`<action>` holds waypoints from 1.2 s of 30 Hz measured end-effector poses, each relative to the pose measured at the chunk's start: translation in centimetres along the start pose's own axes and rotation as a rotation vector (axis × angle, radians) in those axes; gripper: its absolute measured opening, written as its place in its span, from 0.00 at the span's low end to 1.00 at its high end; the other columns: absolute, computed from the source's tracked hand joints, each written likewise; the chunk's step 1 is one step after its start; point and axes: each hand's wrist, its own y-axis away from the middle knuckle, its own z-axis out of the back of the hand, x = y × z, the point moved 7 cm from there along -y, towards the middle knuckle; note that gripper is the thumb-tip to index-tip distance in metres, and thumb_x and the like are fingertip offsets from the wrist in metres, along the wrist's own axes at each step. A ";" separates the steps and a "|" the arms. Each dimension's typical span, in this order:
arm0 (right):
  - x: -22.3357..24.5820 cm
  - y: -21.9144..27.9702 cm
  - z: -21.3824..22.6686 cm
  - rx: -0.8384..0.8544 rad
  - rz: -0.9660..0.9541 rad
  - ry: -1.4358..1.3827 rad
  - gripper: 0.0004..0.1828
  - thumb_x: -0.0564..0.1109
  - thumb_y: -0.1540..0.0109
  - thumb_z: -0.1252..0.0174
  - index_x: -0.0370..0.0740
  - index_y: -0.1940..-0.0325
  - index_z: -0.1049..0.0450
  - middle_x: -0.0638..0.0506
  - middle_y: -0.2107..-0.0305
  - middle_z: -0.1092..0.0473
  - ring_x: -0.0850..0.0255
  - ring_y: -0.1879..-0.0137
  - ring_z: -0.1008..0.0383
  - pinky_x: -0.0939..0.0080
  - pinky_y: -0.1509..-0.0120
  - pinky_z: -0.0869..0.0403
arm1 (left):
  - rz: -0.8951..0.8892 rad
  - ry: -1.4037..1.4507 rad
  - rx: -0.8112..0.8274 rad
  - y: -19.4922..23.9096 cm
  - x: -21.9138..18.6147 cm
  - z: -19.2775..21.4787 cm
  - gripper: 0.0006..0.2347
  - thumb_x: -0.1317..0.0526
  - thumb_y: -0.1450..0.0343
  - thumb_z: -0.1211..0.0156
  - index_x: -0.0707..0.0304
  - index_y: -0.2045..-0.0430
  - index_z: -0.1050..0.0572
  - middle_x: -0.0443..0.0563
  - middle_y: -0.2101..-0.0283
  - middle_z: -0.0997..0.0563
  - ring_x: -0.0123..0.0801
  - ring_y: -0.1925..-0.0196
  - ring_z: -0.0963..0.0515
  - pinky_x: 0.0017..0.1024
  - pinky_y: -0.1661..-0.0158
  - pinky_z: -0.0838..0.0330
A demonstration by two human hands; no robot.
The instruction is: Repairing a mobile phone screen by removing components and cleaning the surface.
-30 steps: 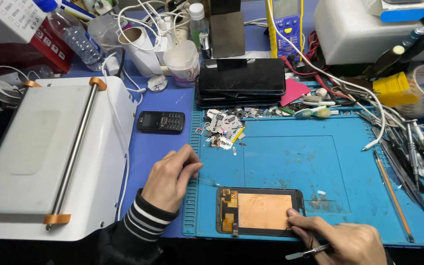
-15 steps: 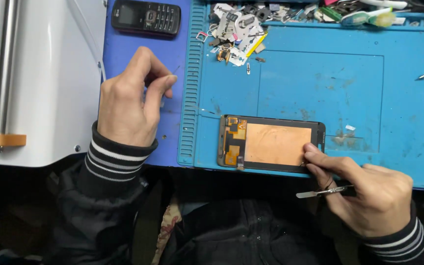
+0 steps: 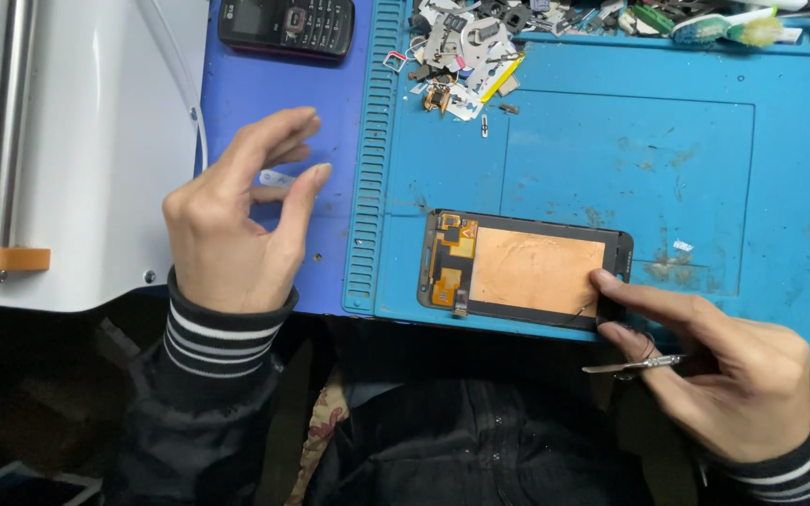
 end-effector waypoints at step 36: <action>-3.1 1.5 -1.3 0.177 -0.144 -0.944 0.16 0.26 0.54 0.23 0.33 0.73 0.25 0.50 0.82 0.27 0.64 0.77 0.31 0.65 0.73 0.32 | -0.944 0.255 0.040 6.6 -14.4 -5.9 0.08 0.74 0.29 0.31 0.76 0.58 0.19 0.62 0.54 0.16 0.35 0.60 0.17 0.26 0.62 0.17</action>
